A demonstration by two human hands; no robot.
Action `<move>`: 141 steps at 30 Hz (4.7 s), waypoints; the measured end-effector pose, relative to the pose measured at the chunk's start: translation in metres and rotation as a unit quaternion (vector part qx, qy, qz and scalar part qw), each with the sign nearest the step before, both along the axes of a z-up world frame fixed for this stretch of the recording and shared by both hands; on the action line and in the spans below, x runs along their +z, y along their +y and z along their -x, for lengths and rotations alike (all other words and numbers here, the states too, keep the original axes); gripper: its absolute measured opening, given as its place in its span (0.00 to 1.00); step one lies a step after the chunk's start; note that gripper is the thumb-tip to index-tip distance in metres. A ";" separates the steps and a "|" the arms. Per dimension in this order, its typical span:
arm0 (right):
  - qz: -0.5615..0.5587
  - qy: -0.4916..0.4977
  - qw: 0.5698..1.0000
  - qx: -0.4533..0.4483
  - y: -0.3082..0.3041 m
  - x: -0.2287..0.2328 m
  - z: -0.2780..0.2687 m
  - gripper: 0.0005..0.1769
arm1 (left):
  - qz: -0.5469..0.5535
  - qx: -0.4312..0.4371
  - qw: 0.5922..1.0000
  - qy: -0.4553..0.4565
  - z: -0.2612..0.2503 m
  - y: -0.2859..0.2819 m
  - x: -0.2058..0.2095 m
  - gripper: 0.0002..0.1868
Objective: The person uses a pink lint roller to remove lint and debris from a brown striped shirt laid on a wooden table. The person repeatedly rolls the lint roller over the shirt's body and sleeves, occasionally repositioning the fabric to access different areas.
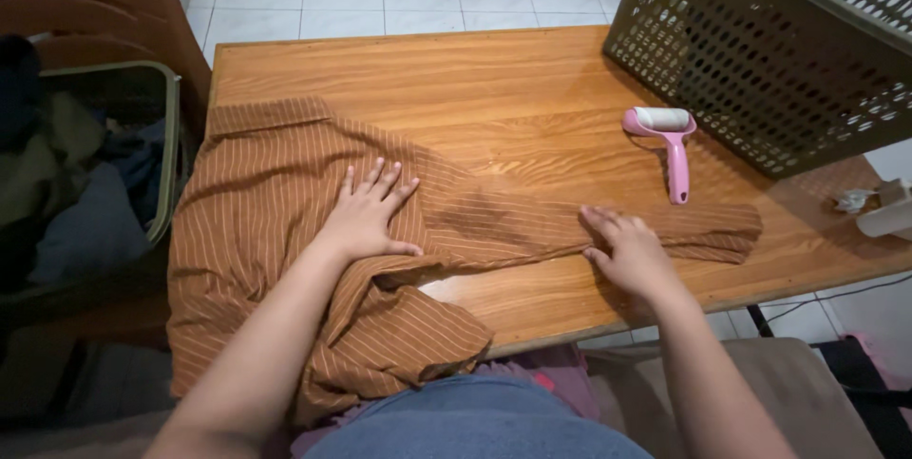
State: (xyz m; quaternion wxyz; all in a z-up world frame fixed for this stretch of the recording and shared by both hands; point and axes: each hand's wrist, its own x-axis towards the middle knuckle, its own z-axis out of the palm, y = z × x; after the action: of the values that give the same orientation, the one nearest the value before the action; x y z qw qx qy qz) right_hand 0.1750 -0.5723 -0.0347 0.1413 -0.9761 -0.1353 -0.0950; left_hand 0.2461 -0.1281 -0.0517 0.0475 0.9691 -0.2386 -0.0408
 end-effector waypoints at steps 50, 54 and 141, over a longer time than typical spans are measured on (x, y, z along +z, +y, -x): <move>-0.094 -0.255 0.962 -0.033 -0.056 0.069 0.031 0.27 | 0.341 -0.028 0.940 0.010 0.119 0.023 0.156 0.10; 0.082 -0.052 0.990 -0.104 -0.059 0.048 0.090 0.20 | 0.115 -0.064 0.948 0.289 0.133 0.020 0.156 0.27; -0.065 0.283 0.956 -0.033 0.109 0.066 0.002 0.22 | -0.088 0.048 0.981 0.167 0.066 -0.018 0.076 0.79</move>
State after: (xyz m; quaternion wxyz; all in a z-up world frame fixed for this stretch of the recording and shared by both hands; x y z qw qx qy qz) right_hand 0.1729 -0.4631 0.0317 0.2335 -0.9556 -0.0505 0.1723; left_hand 0.1799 -0.1459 0.0241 0.0028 0.9594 -0.1759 -0.2203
